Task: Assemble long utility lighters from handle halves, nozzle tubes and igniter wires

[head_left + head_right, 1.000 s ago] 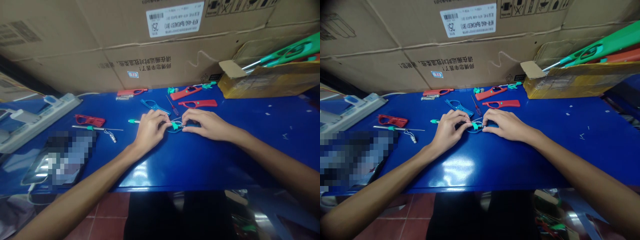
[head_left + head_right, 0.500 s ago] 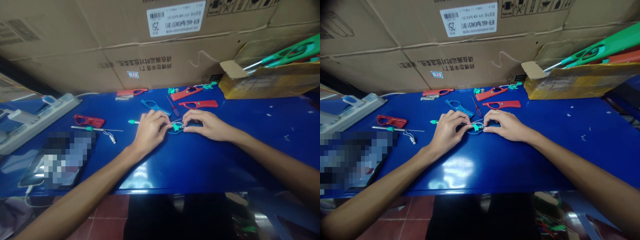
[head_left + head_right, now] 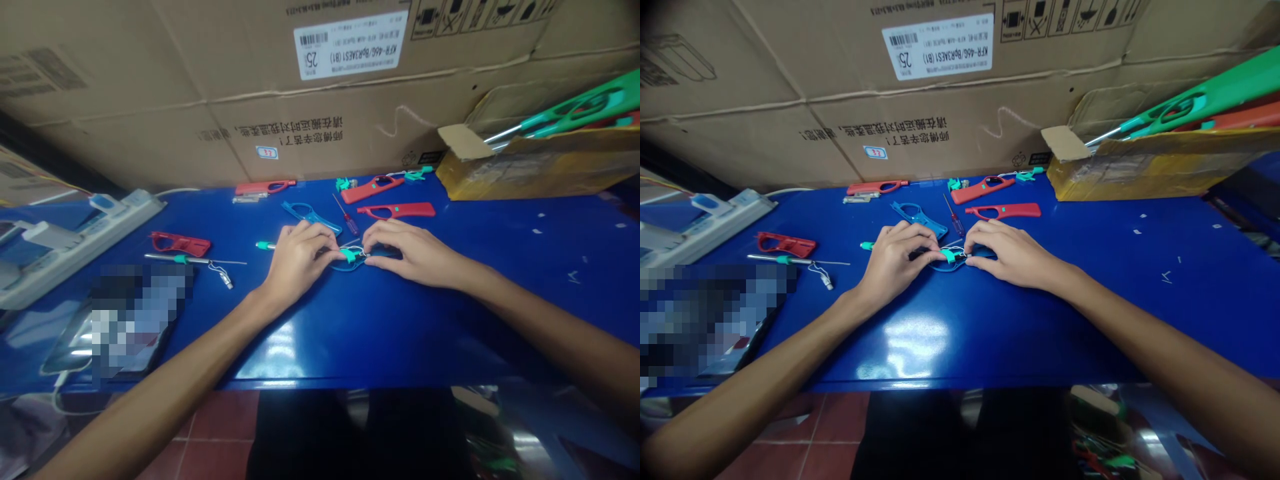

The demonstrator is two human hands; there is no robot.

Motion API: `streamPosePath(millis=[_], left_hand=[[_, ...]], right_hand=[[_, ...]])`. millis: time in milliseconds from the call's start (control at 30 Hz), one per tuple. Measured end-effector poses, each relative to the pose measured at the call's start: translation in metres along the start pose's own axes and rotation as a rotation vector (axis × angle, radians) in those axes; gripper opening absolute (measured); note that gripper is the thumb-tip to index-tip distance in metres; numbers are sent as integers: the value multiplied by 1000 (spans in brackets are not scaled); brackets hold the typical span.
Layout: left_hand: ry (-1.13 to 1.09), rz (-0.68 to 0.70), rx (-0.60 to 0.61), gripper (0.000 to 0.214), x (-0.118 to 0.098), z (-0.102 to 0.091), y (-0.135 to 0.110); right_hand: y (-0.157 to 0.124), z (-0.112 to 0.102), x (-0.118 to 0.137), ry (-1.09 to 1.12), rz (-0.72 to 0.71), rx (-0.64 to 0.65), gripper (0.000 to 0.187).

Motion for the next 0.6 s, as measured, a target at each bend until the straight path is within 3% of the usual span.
streamPosePath(millis=[267,600], left_hand=[[-77,-49,17,11,2,1,2],[-79,-26,-17,11,0,-1,1]], right_hand=[[1,1,-5,155,-38,-46,15],[6,4,-7,300,54,-96,15]])
Point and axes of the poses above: each hand's wrist, its own y-axis towards the middle knuckle, its own z-axis out of the palm, x = y × z, the point moved 5 cm from there along y, towards the middle knuckle, and after that the axes turned 5 degrees about x, right-handed, at the moved point
